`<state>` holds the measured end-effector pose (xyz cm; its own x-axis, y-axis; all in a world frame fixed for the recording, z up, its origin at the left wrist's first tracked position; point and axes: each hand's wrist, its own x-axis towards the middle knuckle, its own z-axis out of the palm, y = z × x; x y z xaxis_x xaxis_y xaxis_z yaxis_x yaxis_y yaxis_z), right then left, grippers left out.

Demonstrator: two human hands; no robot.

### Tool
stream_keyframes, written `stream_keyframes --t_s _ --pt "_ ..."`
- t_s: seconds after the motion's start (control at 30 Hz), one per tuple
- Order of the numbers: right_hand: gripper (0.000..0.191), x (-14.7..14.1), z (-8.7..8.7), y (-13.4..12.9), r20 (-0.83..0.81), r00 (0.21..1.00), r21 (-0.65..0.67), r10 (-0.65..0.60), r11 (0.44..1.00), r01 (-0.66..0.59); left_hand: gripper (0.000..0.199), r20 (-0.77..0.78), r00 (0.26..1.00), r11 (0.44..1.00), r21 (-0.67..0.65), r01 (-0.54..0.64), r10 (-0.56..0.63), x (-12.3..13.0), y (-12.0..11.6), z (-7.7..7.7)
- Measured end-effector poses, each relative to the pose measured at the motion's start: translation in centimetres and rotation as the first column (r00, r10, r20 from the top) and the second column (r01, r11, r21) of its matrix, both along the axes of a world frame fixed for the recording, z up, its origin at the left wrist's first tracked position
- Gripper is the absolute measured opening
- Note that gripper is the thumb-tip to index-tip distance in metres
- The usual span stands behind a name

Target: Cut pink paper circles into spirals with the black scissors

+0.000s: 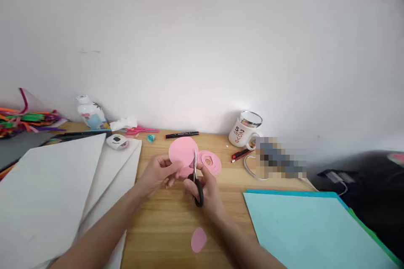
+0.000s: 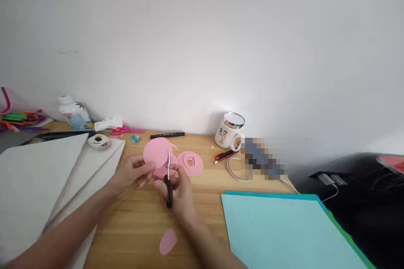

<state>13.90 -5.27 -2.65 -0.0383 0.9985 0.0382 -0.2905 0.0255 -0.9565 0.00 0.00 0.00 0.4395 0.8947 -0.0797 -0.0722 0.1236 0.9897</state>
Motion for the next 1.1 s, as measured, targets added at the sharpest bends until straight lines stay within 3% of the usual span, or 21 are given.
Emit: stream_keyframes --t_s 0.27,0.63,1.1 --pt "0.044 -0.1 -0.4 -0.2 0.042 0.999 -0.011 0.014 1.0 -0.014 0.033 -0.024 0.999 0.999 -0.027 -0.03 0.029 0.3 0.0 0.4" --pt "0.046 0.1 0.5 0.1 -0.1 0.995 0.071 0.015 0.997 -0.008 0.027 -0.002 1.0 0.999 -0.042 0.021 -0.021 0.2 -0.2 0.5" --pt "0.046 0.3 0.6 0.0 -0.019 1.0 0.033 -0.025 0.999 0.026 0.027 0.013 1.0 1.0 -0.016 0.008 -0.007 0.1 0.0 0.3"
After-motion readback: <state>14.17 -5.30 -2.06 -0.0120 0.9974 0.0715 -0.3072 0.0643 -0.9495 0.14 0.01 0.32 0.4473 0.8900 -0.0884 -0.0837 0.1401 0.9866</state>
